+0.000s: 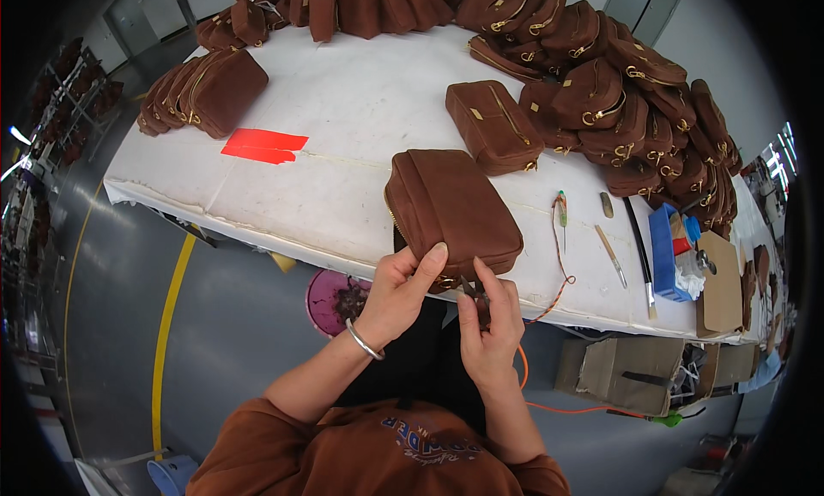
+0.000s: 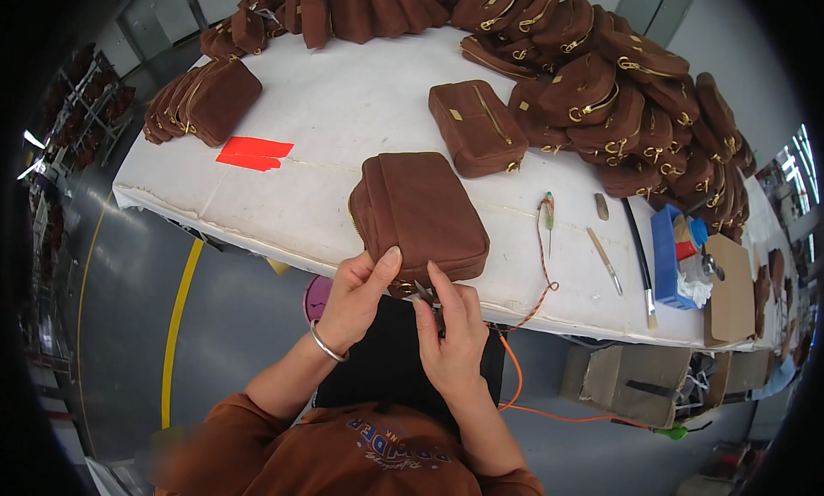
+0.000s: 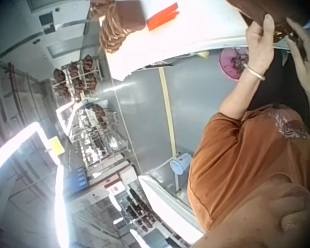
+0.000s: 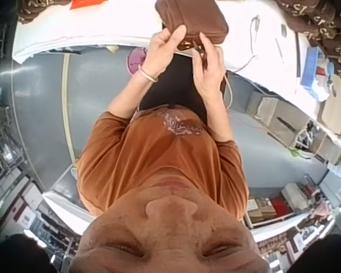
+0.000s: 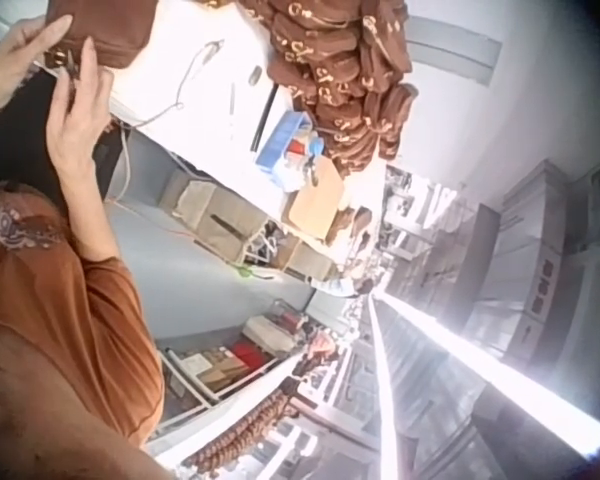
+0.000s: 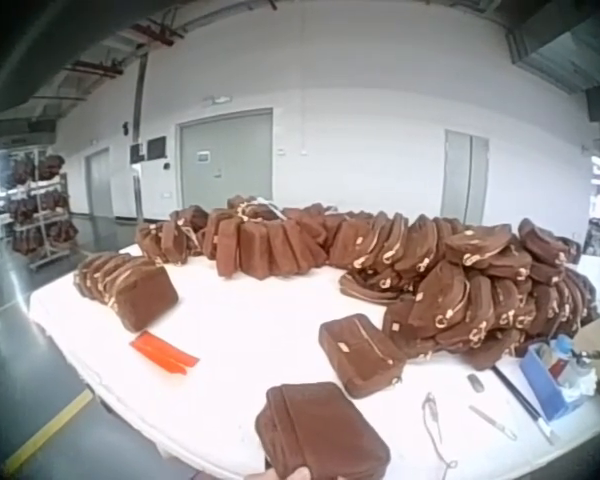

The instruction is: Inspecting leather bags and trimming loose threads with thread snips at a workshop station.

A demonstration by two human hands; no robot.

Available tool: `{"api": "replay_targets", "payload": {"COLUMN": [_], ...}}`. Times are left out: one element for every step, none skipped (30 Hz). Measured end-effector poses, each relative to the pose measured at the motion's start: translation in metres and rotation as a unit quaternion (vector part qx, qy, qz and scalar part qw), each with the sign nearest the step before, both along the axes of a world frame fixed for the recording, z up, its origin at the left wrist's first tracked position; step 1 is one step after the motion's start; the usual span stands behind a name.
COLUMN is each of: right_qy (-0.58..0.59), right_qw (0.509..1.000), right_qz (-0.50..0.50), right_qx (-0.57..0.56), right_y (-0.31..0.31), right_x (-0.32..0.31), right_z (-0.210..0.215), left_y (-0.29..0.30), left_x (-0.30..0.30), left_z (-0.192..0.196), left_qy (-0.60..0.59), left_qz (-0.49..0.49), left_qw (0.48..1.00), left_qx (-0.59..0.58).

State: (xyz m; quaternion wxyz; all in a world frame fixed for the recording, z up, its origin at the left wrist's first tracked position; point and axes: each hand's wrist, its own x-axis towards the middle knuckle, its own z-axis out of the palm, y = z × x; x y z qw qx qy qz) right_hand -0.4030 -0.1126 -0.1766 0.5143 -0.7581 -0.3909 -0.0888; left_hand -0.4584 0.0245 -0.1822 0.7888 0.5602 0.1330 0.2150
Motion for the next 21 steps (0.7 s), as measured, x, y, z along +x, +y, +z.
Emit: {"api": "replay_targets", "payload": {"right_qy": [0.005, 0.010, 0.011, 0.009, 0.008, 0.008, 0.009, 0.010, 0.010, 0.010, 0.011, 0.011, 0.015, 0.019, 0.019, 0.021, 0.024, 0.024, 0.020, 0.017, 0.017], "right_qw": [1.000, 0.999, 0.999, 0.999, 0.999, 0.999, 0.998, 0.998, 0.998, 0.998, 0.998, 0.998, 0.998, 0.997, 0.997, 0.997, 0.996, 0.996, 0.996, 0.996, 0.996], "right_qz": [-0.004, -0.008, -0.008, -0.007, -0.005, -0.006, -0.007, -0.007, -0.008, -0.011, -0.013, -0.014, -0.018, -0.023, -0.022, -0.024, -0.025, -0.025, -0.028, -0.031, -0.031], "right_qx": [0.015, 0.031, 0.031, 0.042, 0.053, 0.053, 0.056, 0.060, 0.059, 0.063, 0.066, 0.065, 0.066, 0.066, 0.066, 0.071, 0.077, 0.077, 0.078, 0.079, 0.079], "right_y": [0.001, 0.002, 0.003, 0.004, 0.005, 0.006, 0.007, 0.007, 0.008, 0.008, 0.008, 0.008, 0.009, 0.009, 0.009, 0.010, 0.010, 0.011, 0.011, 0.011, 0.011], "right_x": [-0.001, -0.001, -0.001, -0.001, 0.000, 0.000, 0.000, 0.001, 0.001, 0.001, 0.001, 0.001, 0.001, 0.000, 0.000, 0.000, 0.000, 0.000, 0.000, 0.000, 0.001], "right_z": [-0.002, -0.003, -0.004, -0.005, -0.006, -0.007, -0.007, -0.008, -0.008, -0.008, -0.009, -0.009, -0.009, -0.009, -0.010, -0.011, -0.011, -0.012, -0.012, -0.013, -0.015], "left_y": [-0.001, -0.002, -0.002, -0.002, -0.002, -0.002, -0.002, -0.002, -0.002, -0.003, -0.004, -0.005, -0.006, -0.005, -0.005, -0.005, -0.005, -0.006, -0.006, -0.007, -0.007], "left_x": [0.001, 0.001, 0.002, 0.002, 0.002, 0.002, 0.002, 0.002, 0.002, 0.002, 0.002, 0.004, 0.004, 0.004, 0.004, 0.003, 0.004, 0.004, 0.005, 0.006, 0.006], "left_z": [0.000, 0.000, 0.000, 0.000, 0.000, 0.001, 0.002, 0.002, 0.003, 0.003, 0.002, 0.002, 0.002, 0.003, 0.003, 0.003, 0.003, 0.003, 0.002, 0.002, 0.001], "left_qy": [-0.007, -0.007, -0.007, -0.006, -0.006, 0.001, 0.007, 0.008, 0.008, 0.009, 0.010, 0.006, 0.001, 0.002, 0.003, 0.004, 0.005, 0.005, 0.005, 0.006, 0.003], "left_qz": [0.003, 0.003, 0.003, 0.003, 0.002, 0.002, 0.004, 0.003, 0.002, 0.001, 0.001, 0.006, 0.012, 0.012, 0.011, 0.009, 0.009, 0.011, 0.013, 0.012, 0.012], "left_qw": [1.000, 1.000, 1.000, 1.000, 1.000, 1.000, 1.000, 1.000, 1.000, 1.000, 1.000, 1.000, 1.000, 1.000, 1.000, 1.000, 1.000, 1.000, 1.000, 1.000, 1.000], "left_qx": [-0.011, -0.011, -0.012, -0.013, -0.013, -0.005, 0.004, 0.004, 0.004, 0.004, 0.003, 0.000, -0.003, -0.003, 0.002, 0.007, 0.006, 0.001, -0.004, -0.004, -0.002]}}
